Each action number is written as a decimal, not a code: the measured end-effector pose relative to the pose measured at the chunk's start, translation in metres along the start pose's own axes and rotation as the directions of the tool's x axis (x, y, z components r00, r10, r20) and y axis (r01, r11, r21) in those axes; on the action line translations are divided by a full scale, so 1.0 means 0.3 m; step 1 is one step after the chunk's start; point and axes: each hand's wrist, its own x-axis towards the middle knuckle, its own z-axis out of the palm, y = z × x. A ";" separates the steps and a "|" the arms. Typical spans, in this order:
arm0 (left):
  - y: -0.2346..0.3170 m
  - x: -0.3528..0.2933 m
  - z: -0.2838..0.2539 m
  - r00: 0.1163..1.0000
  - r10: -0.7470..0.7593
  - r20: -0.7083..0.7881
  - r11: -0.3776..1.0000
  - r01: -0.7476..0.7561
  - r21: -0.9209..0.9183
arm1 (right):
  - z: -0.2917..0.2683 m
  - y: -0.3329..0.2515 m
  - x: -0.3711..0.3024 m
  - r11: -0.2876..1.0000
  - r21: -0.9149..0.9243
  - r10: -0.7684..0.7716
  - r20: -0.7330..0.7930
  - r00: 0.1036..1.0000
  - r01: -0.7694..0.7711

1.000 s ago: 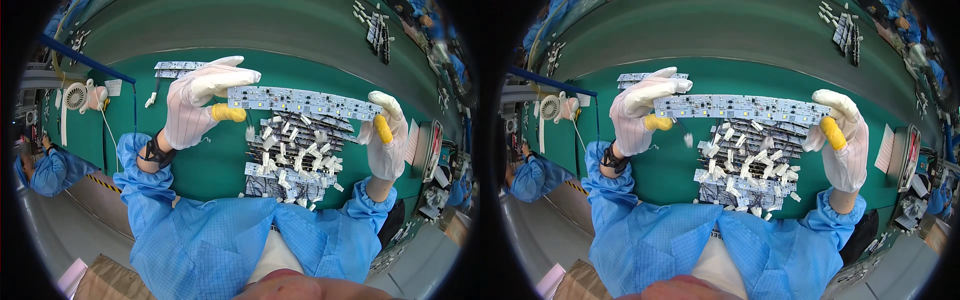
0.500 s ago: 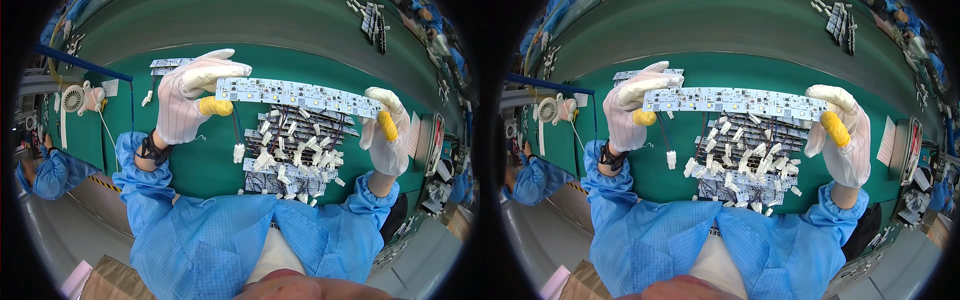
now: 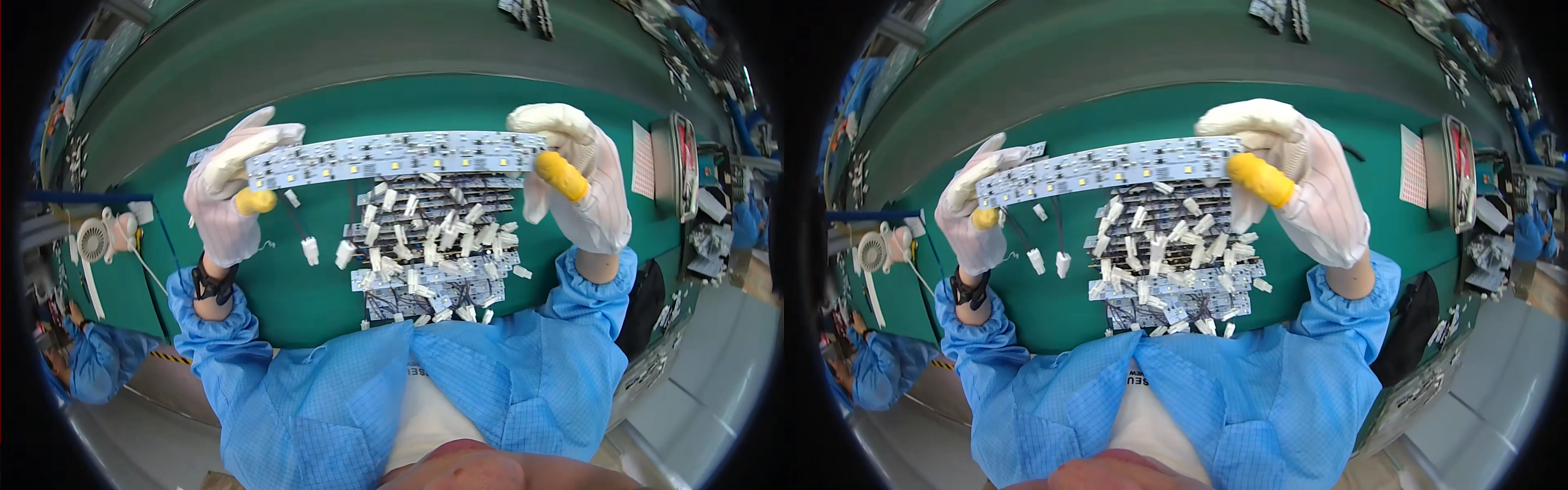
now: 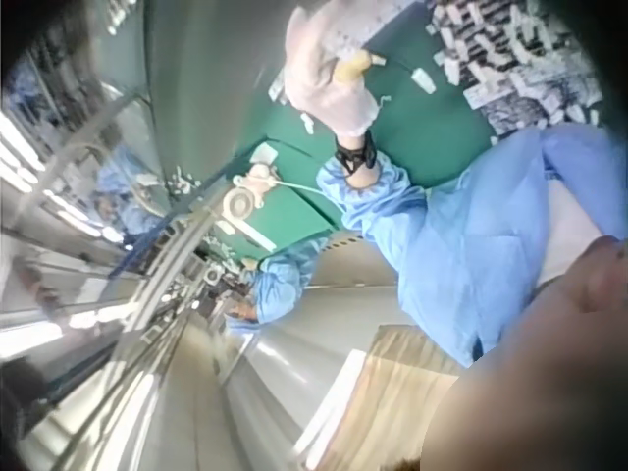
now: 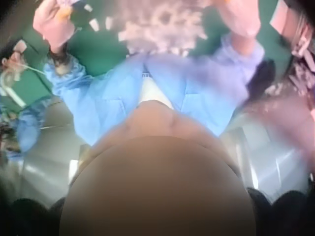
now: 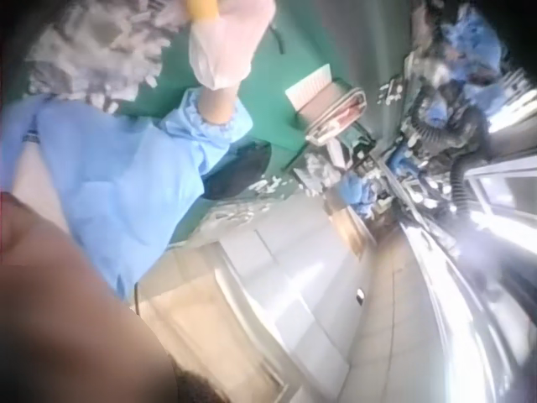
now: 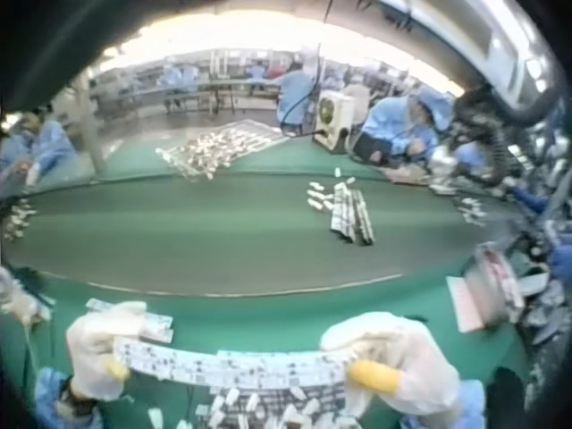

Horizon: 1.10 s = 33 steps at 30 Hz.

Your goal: The recorder is assembling and inspecting strips of circuit boards at a manual assembly station on a production floor.

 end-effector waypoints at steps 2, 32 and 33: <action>-0.013 -0.013 0.003 0.999 -0.042 -0.029 0.999 0.042 -0.004 | -0.002 0.022 -0.002 0.997 0.041 -0.072 0.006 0.997 0.072; 0.084 0.002 0.000 0.999 0.008 0.032 0.999 -0.009 0.032 | 0.013 0.056 0.048 0.997 -0.014 -0.083 -0.021 0.996 0.082; 0.089 0.000 -0.002 0.999 -0.007 0.049 0.996 0.003 0.093 | 0.015 0.055 0.052 0.996 -0.014 -0.083 -0.009 0.996 0.083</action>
